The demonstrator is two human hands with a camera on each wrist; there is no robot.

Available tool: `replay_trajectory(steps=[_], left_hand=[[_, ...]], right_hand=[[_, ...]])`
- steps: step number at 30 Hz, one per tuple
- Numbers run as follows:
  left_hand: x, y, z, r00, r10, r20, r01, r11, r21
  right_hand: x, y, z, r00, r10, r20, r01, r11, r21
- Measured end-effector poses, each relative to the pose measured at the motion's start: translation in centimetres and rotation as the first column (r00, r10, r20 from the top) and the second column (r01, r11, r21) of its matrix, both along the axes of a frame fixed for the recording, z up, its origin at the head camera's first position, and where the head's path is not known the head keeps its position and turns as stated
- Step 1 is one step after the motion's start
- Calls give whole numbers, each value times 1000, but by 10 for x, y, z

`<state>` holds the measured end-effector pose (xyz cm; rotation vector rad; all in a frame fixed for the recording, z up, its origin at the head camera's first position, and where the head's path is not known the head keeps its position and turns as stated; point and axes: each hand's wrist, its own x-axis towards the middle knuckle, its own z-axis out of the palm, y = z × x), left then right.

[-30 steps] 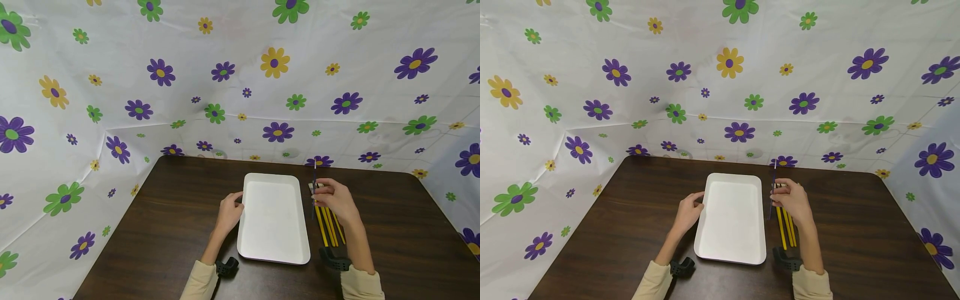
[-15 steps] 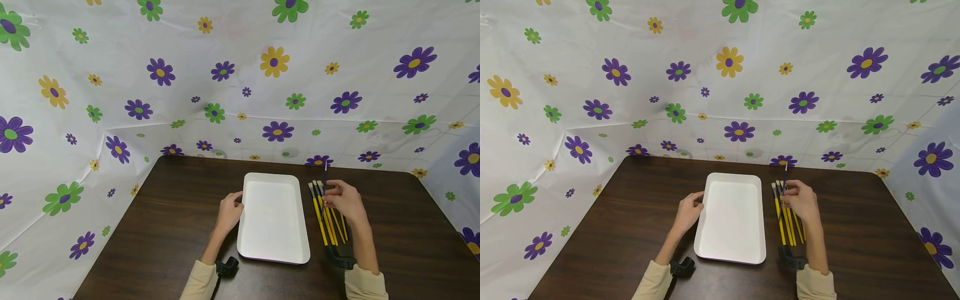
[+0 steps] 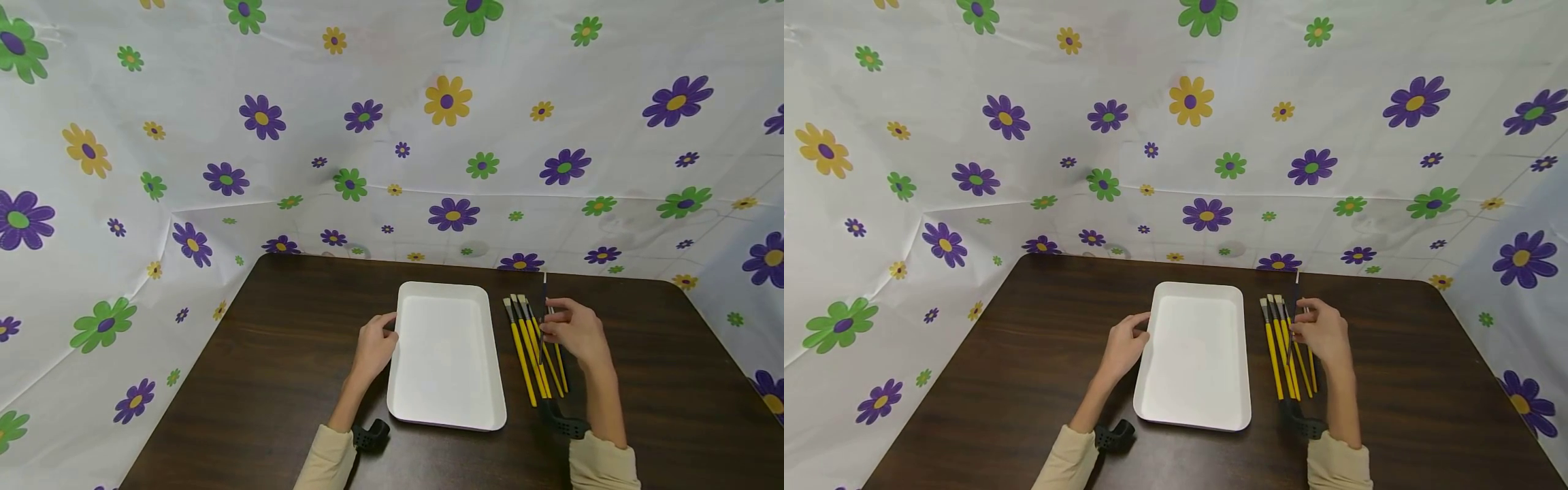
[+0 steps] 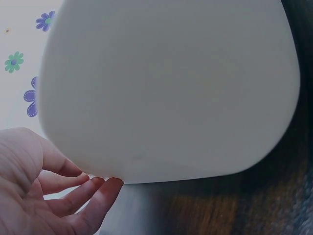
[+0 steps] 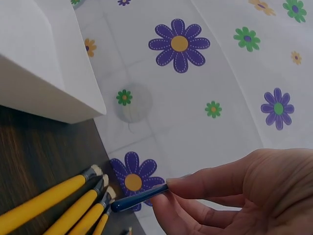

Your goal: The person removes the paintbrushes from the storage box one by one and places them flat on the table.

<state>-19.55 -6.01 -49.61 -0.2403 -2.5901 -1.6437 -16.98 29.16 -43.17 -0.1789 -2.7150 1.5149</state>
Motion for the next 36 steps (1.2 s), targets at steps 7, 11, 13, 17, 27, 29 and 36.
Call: replay_trajectory(steps=[7, 11, 13, 17, 27, 29, 36], left_hand=[[0, -1, 0, 1000, -2, 5, 2, 1000, -3], [0, -1, 0, 1000, -4, 4, 4, 1000, -1], [0, 0, 0, 1000, -4, 2, 4, 1000, -3], [0, 0, 0, 1000, -2, 5, 2, 1000, -8], [-1, 0, -1, 1000, 4, -4, -4, 1000, -7], [-1, 0, -1, 1000, 3, -4, -3, 1000, -5], [-1, 0, -1, 1000, 3, -2, -3, 1000, -7]], right_hand=[[1, 6, -1, 999, -26, 36, 24, 998, 57], [2, 9, -1, 998, -32, 60, 27, 996, 90], [1, 11, -2, 997, -41, 71, 33, 994, 102], [0, 14, -4, 994, -57, 94, 46, 993, 113], [-2, 22, -8, 987, -63, 145, 40, 986, 161], [-3, 22, -9, 986, -61, 152, 37, 987, 159], [-4, 23, -13, 984, -59, 168, 30, 984, 175]])
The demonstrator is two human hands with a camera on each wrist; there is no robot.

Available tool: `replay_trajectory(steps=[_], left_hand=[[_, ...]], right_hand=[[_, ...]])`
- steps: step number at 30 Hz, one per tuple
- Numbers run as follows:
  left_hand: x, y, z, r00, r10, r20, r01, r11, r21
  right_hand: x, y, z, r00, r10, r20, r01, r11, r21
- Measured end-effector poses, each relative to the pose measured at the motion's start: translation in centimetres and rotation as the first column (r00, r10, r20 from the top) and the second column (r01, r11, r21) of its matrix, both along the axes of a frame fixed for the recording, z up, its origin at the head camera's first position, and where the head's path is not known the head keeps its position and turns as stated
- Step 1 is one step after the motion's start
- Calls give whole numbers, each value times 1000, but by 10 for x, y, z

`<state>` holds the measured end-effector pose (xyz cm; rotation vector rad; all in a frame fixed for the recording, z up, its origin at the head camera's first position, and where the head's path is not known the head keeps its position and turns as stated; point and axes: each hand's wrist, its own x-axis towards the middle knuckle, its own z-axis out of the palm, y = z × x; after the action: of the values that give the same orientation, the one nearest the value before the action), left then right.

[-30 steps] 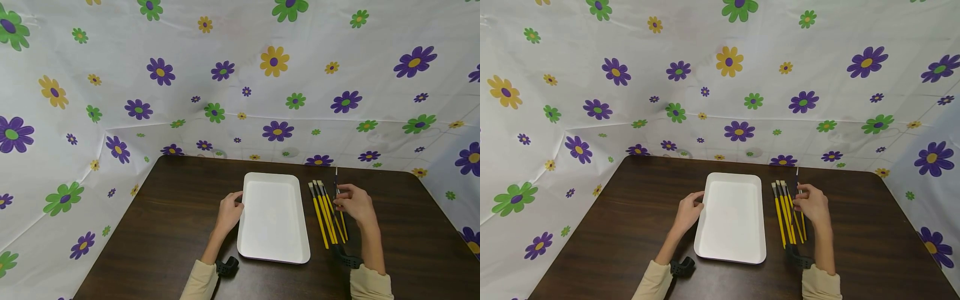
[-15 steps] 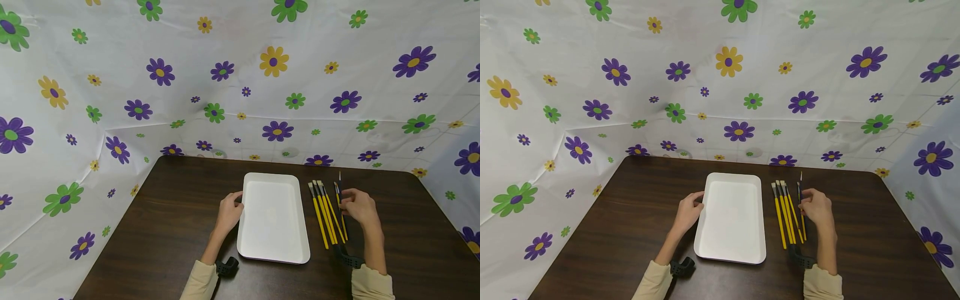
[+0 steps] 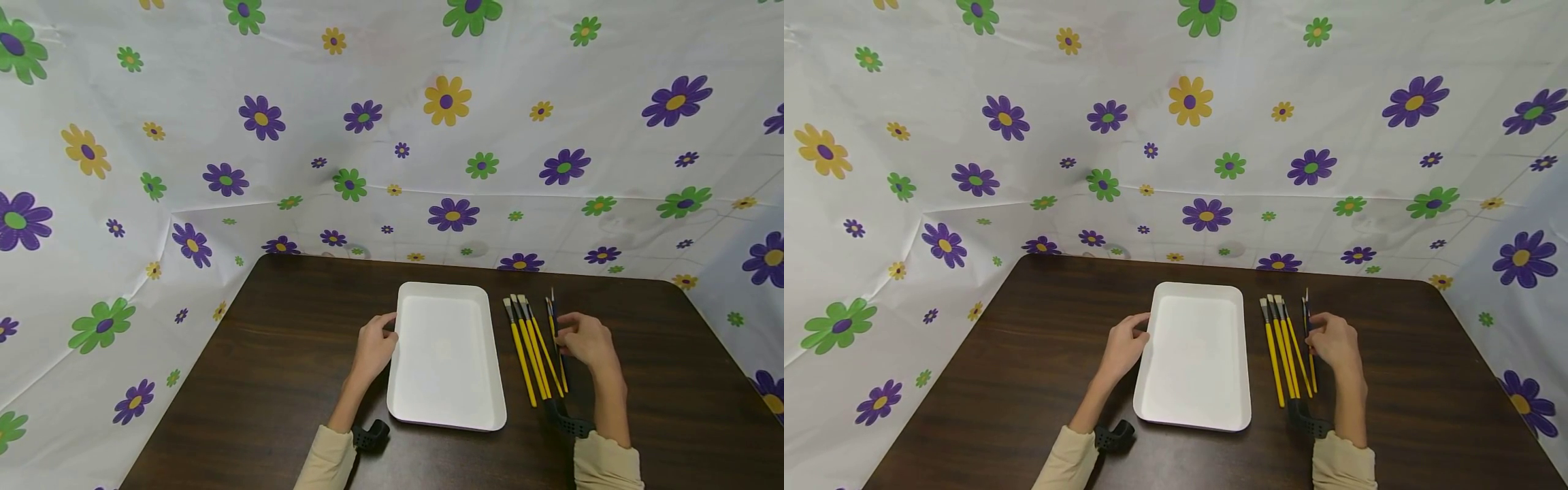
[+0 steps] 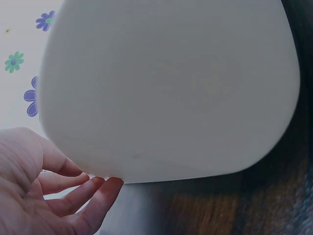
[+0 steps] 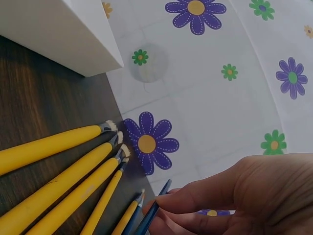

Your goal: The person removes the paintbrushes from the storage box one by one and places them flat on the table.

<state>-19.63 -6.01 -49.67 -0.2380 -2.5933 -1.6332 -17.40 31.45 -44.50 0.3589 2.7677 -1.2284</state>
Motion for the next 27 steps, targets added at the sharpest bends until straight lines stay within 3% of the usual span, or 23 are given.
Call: replay_trajectory(steps=[13, 27], left_hand=[[0, 0, 0, 1000, 11, 5, -11, 1000, -10], [0, -1, 0, 1000, 7, 1, -7, 1000, 1]], right_hand=[[-2, 1, -3, 1000, 7, 16, -7, 1000, 2], [-1, -3, -2, 999, -35, 13, 36, 999, -18]])
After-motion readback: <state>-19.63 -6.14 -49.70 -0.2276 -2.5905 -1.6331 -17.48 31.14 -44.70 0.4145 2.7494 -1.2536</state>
